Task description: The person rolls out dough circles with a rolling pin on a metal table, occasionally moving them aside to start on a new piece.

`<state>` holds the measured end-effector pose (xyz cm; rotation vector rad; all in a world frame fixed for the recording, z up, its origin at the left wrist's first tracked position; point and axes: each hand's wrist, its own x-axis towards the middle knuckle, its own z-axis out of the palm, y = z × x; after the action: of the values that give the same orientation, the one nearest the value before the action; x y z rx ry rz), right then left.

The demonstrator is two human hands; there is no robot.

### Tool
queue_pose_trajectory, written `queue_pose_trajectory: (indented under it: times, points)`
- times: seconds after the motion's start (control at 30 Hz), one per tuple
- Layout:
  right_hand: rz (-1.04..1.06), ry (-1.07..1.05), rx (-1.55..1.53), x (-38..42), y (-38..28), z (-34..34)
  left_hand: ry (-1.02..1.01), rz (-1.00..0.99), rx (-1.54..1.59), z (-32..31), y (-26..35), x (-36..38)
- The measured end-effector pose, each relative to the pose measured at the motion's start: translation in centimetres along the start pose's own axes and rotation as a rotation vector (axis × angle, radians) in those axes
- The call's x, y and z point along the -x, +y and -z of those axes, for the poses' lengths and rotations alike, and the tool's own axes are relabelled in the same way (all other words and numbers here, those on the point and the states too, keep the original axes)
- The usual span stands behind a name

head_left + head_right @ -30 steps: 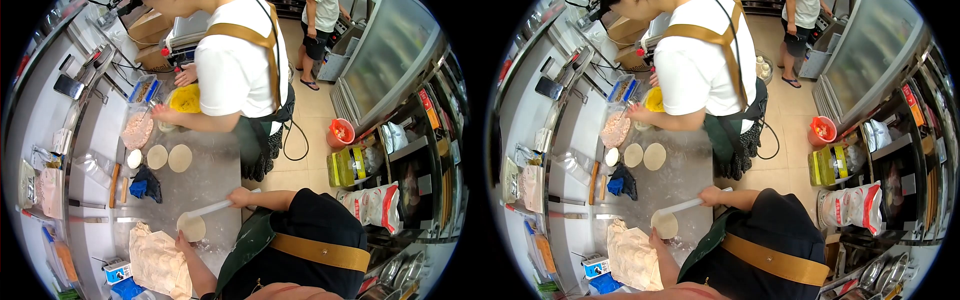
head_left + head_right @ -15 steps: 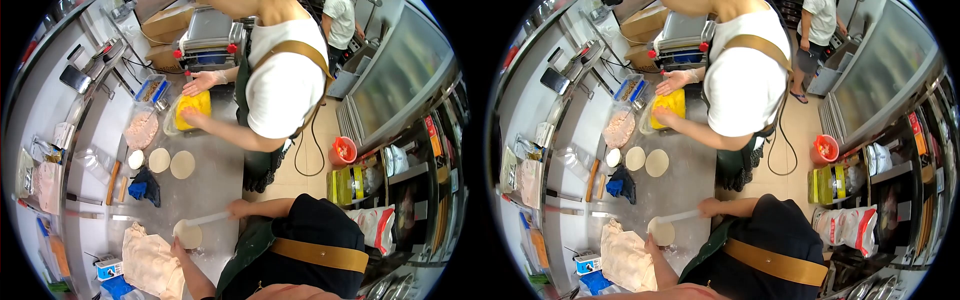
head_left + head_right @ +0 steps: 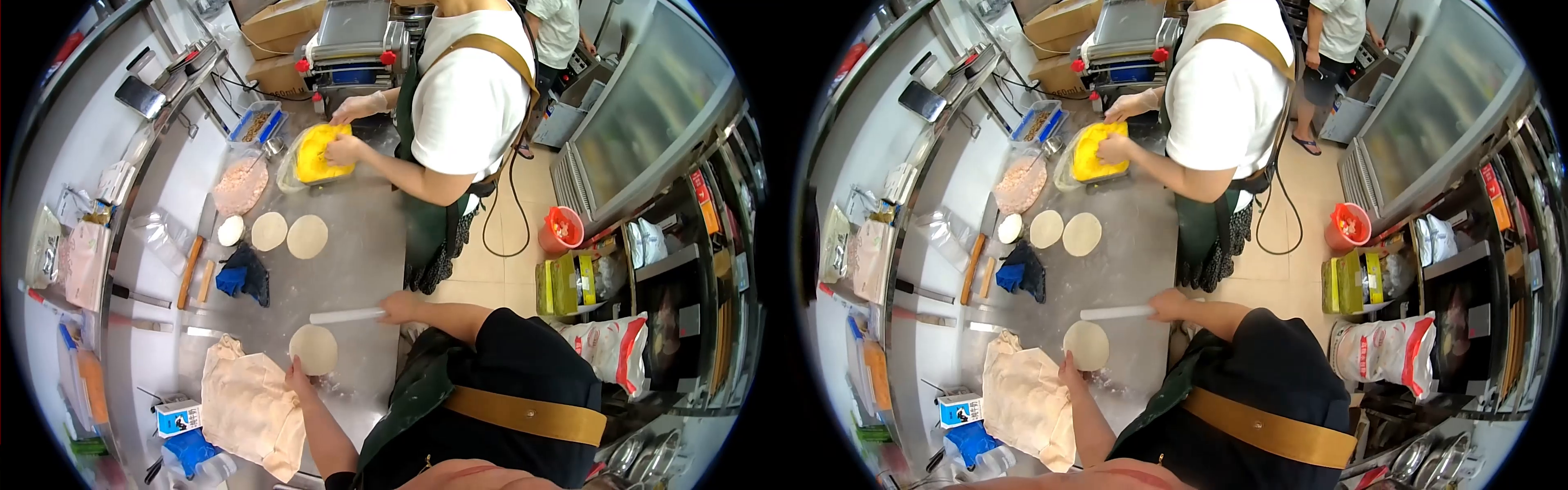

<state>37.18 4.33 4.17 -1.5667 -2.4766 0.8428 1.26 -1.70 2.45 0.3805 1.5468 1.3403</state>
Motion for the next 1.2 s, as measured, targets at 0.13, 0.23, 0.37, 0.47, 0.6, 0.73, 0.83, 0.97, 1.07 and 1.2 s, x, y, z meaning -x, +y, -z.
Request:
queue_pose_trajectory:
  times: [0.13,0.23,0.37,0.47,0.6,0.73,0.83,0.97,1.07,1.2]
  points:
    - [-0.032,0.07,0.046,-0.2,-0.5,-0.9,-0.053,-0.034,0.026,0.9,-0.8,-0.4]
    - [-0.086,0.077,0.078,0.1,-1.2,-1.0,-0.077,-0.03,-0.021,1.3,-1.1,-0.4]
    - [-0.116,0.09,0.07,0.4,-2.4,0.1,-0.106,0.0,-0.011,1.8,-1.4,-1.2]
    - [-0.085,0.08,0.075,0.5,-2.3,0.3,-0.094,0.033,0.056,1.7,-1.4,-1.1]
    - [-0.127,0.019,0.067,0.5,-2.7,0.6,-0.124,0.064,0.079,2.2,-1.3,-0.1]
    - [-0.104,0.046,0.032,0.8,-2.5,1.3,-0.07,0.094,0.132,2.1,-1.8,0.7]
    - [-0.072,0.045,-0.007,0.3,-2.0,1.0,-0.005,0.153,0.197,1.4,-1.3,0.9]
    - [-0.053,0.076,0.012,0.1,-1.2,0.1,-0.044,0.14,0.258,0.7,-0.7,-0.4]
    - [-0.029,0.106,0.01,-0.1,-1.0,-0.1,-0.091,0.184,0.23,0.4,-0.2,-2.4]
    - [-0.065,0.076,0.028,-0.4,-0.7,-0.1,-0.172,0.318,0.13,1.4,-1.1,-7.0]
